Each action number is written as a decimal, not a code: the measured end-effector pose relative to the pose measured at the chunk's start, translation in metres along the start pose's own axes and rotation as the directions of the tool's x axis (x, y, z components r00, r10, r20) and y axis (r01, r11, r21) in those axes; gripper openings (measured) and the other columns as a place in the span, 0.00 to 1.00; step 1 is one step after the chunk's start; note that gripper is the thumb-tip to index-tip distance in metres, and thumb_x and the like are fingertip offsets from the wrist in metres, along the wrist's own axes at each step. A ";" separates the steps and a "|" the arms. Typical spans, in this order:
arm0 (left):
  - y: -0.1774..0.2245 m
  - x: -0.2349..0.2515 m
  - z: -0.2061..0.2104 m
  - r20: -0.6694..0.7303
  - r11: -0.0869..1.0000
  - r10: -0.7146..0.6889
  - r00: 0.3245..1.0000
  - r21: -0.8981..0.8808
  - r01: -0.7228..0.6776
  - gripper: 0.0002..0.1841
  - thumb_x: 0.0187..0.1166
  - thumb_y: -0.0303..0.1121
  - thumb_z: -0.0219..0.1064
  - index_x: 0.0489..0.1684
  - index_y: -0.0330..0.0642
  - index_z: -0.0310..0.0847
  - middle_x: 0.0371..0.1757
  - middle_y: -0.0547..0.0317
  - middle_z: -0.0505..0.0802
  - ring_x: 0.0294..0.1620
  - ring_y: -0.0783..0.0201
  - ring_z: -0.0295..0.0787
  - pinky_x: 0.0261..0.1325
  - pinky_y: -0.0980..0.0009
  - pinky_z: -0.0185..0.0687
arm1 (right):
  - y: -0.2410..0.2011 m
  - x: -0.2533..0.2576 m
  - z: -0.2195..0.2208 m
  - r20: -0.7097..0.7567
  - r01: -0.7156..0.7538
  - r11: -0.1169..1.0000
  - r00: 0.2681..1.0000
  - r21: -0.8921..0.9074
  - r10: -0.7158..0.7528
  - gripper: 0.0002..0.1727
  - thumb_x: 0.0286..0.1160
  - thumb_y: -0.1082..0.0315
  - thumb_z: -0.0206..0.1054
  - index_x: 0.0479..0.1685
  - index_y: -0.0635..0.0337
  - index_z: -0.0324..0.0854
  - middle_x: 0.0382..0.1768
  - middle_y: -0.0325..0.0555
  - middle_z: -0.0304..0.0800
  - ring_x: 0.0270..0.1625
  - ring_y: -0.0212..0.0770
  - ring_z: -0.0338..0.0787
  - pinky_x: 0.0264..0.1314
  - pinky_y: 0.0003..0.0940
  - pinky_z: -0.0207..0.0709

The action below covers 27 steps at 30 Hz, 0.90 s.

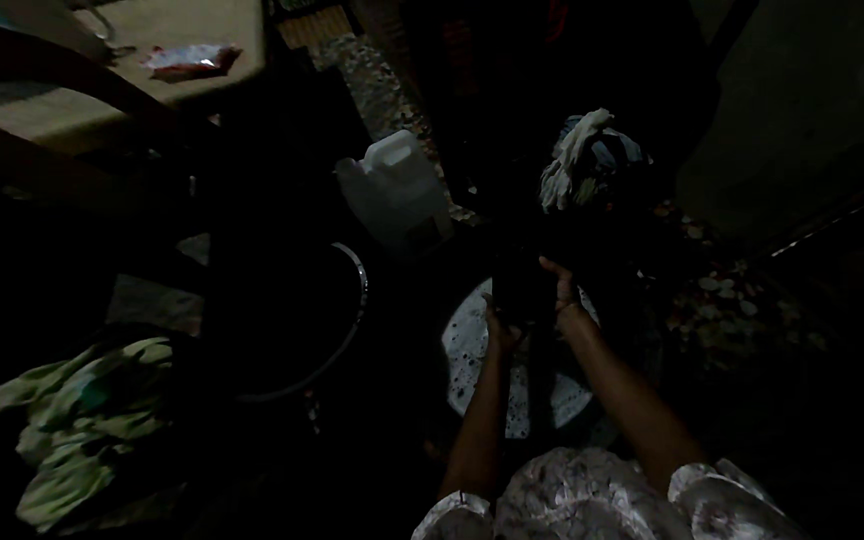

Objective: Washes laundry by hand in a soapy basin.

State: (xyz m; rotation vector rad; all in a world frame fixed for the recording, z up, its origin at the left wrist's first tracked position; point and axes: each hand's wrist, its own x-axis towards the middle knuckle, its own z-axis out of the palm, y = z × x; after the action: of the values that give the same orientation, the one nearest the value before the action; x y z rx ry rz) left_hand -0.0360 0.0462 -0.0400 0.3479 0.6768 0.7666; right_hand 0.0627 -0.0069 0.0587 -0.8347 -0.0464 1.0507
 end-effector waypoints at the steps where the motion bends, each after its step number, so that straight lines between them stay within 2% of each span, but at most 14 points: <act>1: 0.002 -0.002 0.004 0.025 0.995 0.064 0.998 -0.078 -0.062 0.35 0.88 0.65 0.32 0.53 0.46 0.77 0.37 0.55 0.93 0.40 0.59 0.93 0.42 0.56 0.92 | 0.000 0.001 -0.002 -0.030 0.012 0.999 0.999 -0.047 -0.014 0.10 0.81 0.67 0.57 0.48 0.61 0.81 0.34 0.46 0.90 0.36 0.37 0.91 0.40 0.36 0.87; 4: 0.028 -0.005 0.013 0.033 0.958 0.284 0.958 -0.052 -0.282 0.17 0.94 0.35 0.38 0.45 0.44 0.76 0.28 0.63 0.90 0.29 0.70 0.90 0.35 0.71 0.90 | -0.006 0.011 -0.012 -0.107 0.040 0.983 0.992 -0.179 -0.060 0.12 0.82 0.68 0.64 0.58 0.64 0.79 0.42 0.47 0.88 0.43 0.36 0.88 0.48 0.34 0.84; 6: 0.055 -0.004 0.014 0.073 0.910 0.398 0.914 0.090 -0.404 0.12 0.89 0.25 0.41 0.50 0.41 0.72 0.28 0.65 0.89 0.28 0.73 0.88 0.35 0.75 0.88 | -0.006 0.021 -0.021 -0.177 0.062 0.976 0.979 -0.209 -0.100 0.10 0.79 0.73 0.67 0.54 0.67 0.80 0.40 0.49 0.88 0.41 0.38 0.88 0.46 0.35 0.85; 8: 0.075 -0.003 0.017 0.109 0.836 0.477 0.872 0.251 -0.489 0.12 0.82 0.19 0.49 0.57 0.36 0.73 0.33 0.64 0.90 0.32 0.75 0.88 0.38 0.76 0.87 | -0.001 0.026 -0.030 -0.303 0.036 0.962 0.945 -0.270 -0.121 0.10 0.78 0.77 0.66 0.54 0.71 0.78 0.41 0.52 0.85 0.40 0.39 0.85 0.45 0.35 0.83; 12: 0.090 -0.014 0.038 0.134 0.747 0.539 0.831 0.380 -0.546 0.10 0.72 0.16 0.61 0.48 0.35 0.81 0.34 0.62 0.92 0.34 0.73 0.89 0.41 0.74 0.87 | 0.005 0.019 -0.032 -0.379 -0.042 0.936 0.920 -0.348 -0.100 0.19 0.93 0.68 0.50 0.74 0.69 0.65 0.53 0.55 0.78 0.49 0.40 0.79 0.52 0.36 0.78; 13: 0.090 -0.016 0.042 0.130 0.734 0.551 0.824 0.395 -0.553 0.10 0.71 0.16 0.63 0.45 0.36 0.81 0.33 0.63 0.92 0.33 0.73 0.89 0.40 0.74 0.87 | 0.004 0.017 -0.032 -0.365 -0.041 0.940 0.927 -0.338 -0.091 0.19 0.94 0.67 0.47 0.75 0.69 0.64 0.54 0.55 0.78 0.49 0.40 0.79 0.53 0.35 0.78; 14: 0.089 -0.018 0.045 0.122 0.723 0.564 0.817 0.405 -0.560 0.09 0.71 0.15 0.64 0.45 0.35 0.81 0.32 0.63 0.92 0.33 0.73 0.89 0.40 0.74 0.87 | 0.002 0.015 -0.032 -0.336 -0.027 0.946 0.938 -0.323 -0.088 0.17 0.93 0.69 0.48 0.71 0.70 0.67 0.51 0.55 0.78 0.47 0.40 0.79 0.52 0.36 0.77; 16: 0.088 -0.016 0.048 0.110 0.684 0.617 0.779 0.414 -0.600 0.07 0.70 0.15 0.65 0.41 0.35 0.79 0.30 0.62 0.91 0.31 0.74 0.88 0.39 0.75 0.87 | -0.005 0.016 -0.032 -0.232 0.052 0.966 0.966 -0.253 -0.113 0.09 0.80 0.73 0.51 0.47 0.63 0.76 0.34 0.45 0.84 0.35 0.35 0.84 0.38 0.32 0.81; 17: 0.089 -0.015 0.048 0.111 0.661 0.641 0.760 0.423 -0.619 0.07 0.71 0.15 0.65 0.41 0.34 0.79 0.31 0.62 0.90 0.32 0.74 0.88 0.40 0.75 0.87 | -0.009 0.018 -0.034 -0.143 0.088 0.979 0.983 -0.182 -0.115 0.11 0.82 0.69 0.51 0.46 0.61 0.78 0.35 0.45 0.88 0.37 0.35 0.88 0.41 0.34 0.85; 19: 0.088 -0.014 0.048 0.135 0.606 0.678 0.722 0.454 -0.654 0.07 0.69 0.16 0.67 0.40 0.34 0.79 0.30 0.64 0.91 0.32 0.75 0.89 0.40 0.76 0.89 | -0.016 0.020 -0.034 -0.053 0.096 0.979 0.993 -0.181 -0.107 0.18 0.92 0.60 0.49 0.60 0.61 0.79 0.47 0.46 0.89 0.49 0.36 0.89 0.53 0.36 0.85; 20: 0.086 -0.014 0.049 0.142 0.586 0.689 0.710 0.468 -0.662 0.07 0.69 0.17 0.68 0.38 0.35 0.78 0.29 0.65 0.90 0.30 0.76 0.87 0.39 0.76 0.88 | -0.018 0.018 -0.031 -0.076 0.064 0.968 0.993 -0.242 -0.085 0.19 0.93 0.59 0.50 0.63 0.63 0.79 0.51 0.48 0.88 0.52 0.37 0.88 0.56 0.37 0.83; 22: 0.079 -0.013 0.052 0.145 0.559 0.709 0.690 0.481 -0.675 0.07 0.69 0.17 0.69 0.37 0.35 0.78 0.29 0.65 0.90 0.31 0.76 0.87 0.39 0.75 0.88 | -0.015 0.017 -0.024 -0.114 0.029 0.943 0.991 -0.330 -0.070 0.17 0.92 0.63 0.52 0.63 0.65 0.79 0.53 0.50 0.86 0.52 0.38 0.85 0.55 0.37 0.80; 25: 0.069 -0.012 0.056 0.123 0.557 0.727 0.676 0.469 -0.685 0.10 0.70 0.17 0.69 0.45 0.30 0.77 0.34 0.62 0.91 0.34 0.75 0.89 0.42 0.75 0.89 | -0.008 0.018 -0.030 0.053 0.019 0.961 0.999 -0.276 -0.004 0.25 0.93 0.57 0.49 0.83 0.57 0.64 0.69 0.52 0.81 0.64 0.40 0.84 0.64 0.40 0.81; 27: 0.065 -0.016 0.061 0.095 0.576 0.714 0.694 0.482 -0.660 0.12 0.72 0.16 0.68 0.51 0.24 0.75 0.36 0.58 0.91 0.34 0.75 0.88 0.42 0.75 0.88 | -0.002 0.016 -0.033 0.138 -0.016 0.975 0.989 -0.221 0.047 0.28 0.91 0.56 0.51 0.88 0.52 0.59 0.69 0.48 0.81 0.64 0.39 0.85 0.64 0.40 0.81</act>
State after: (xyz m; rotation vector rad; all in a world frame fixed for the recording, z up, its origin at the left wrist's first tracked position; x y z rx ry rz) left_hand -0.0370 0.0757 0.0459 1.0950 0.8459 1.3788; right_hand 0.0862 -0.0139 0.0314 -0.9605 -0.2756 1.1480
